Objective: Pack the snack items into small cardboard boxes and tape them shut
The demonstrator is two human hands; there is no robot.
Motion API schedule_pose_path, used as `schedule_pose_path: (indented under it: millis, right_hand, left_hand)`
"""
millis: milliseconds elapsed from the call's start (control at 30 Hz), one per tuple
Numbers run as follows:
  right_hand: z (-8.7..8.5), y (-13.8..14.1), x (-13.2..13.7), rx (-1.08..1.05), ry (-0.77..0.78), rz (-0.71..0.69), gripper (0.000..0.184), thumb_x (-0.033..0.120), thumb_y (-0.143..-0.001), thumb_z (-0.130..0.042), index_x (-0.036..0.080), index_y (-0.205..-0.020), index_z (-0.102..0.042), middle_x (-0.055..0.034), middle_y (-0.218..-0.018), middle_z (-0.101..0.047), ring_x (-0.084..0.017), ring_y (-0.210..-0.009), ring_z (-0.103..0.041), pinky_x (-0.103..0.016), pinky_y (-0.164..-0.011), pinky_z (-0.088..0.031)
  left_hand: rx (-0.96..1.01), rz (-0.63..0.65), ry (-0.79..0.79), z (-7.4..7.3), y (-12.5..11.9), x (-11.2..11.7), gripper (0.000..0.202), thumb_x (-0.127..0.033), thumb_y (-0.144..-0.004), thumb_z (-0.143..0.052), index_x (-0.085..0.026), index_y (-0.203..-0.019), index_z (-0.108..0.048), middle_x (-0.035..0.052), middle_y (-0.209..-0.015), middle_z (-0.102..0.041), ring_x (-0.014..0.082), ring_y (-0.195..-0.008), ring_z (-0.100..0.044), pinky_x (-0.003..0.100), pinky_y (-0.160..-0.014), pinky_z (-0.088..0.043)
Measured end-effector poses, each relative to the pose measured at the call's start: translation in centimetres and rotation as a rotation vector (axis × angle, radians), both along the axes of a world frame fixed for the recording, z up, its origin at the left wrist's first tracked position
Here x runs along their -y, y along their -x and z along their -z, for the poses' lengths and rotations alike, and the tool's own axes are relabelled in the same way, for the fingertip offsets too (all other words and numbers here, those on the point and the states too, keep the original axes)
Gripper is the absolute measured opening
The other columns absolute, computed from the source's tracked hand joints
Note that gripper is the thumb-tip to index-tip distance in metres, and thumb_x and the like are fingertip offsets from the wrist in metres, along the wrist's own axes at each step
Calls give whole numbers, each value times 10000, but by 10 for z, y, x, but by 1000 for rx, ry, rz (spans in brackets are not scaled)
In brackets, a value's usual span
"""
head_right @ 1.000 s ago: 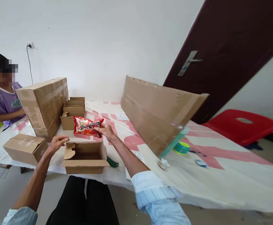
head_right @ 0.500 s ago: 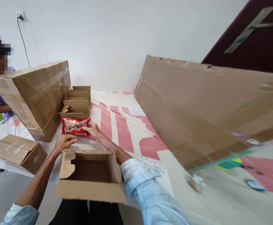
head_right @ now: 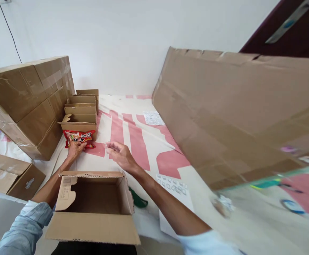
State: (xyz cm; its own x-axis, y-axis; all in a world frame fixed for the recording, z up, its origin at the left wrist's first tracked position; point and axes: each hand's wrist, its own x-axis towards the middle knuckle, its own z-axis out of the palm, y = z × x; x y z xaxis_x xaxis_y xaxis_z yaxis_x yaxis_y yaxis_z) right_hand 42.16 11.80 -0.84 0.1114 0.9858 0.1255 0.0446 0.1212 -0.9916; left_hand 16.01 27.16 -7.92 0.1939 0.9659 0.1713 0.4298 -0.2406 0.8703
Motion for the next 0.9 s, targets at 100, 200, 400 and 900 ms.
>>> schedule_pose_path:
  millis: [100, 200, 400, 900]
  right_hand:
    - [-6, -11, 45, 32, 35, 22, 464, 584, -784, -850, 216, -1062, -801, -94, -1039, -802, -269, -947, -736, -413, -890, -608]
    - [-1, -21, 85, 123, 69, 69, 436, 620, -843, -784, 239, -1056, -800, -93, -1045, -804, -271, -927, -739, -394, -852, -611]
    - [26, -26, 134, 378, 43, 48, 255, 467, -937, -643, 266, -1016, -779, -79, -1006, -776, -256, -888, -717, -387, -817, -592]
    - [104, -6, 152, 847, -183, 257, 310, 233, -855, -606, 224, -1151, -699, -112, -1019, -700, -317, -960, -633, -451, -871, -535]
  left_hand:
    - [-39, -60, -34, -3, -3, -14, 342, -451, -833, -769, -219, -582, -764, 51, -548, -668, 253, -697, -643, 344, -712, -429]
    - [-65, -67, -41, -10, -7, -29, 290, -418, -803, -787, -212, -600, -774, 58, -596, -708, 238, -676, -632, 337, -705, -430]
    - [-58, -2, 11, -32, -11, -49, 261, -369, -725, -823, -186, -559, -737, 49, -578, -678, 218, -647, -603, 330, -684, -420]
    - [490, 210, 105, -82, 106, 168, 726, -740, -822, -805, -230, -1338, -770, 185, -1384, -750, 403, -1386, -626, 424, -1004, -569]
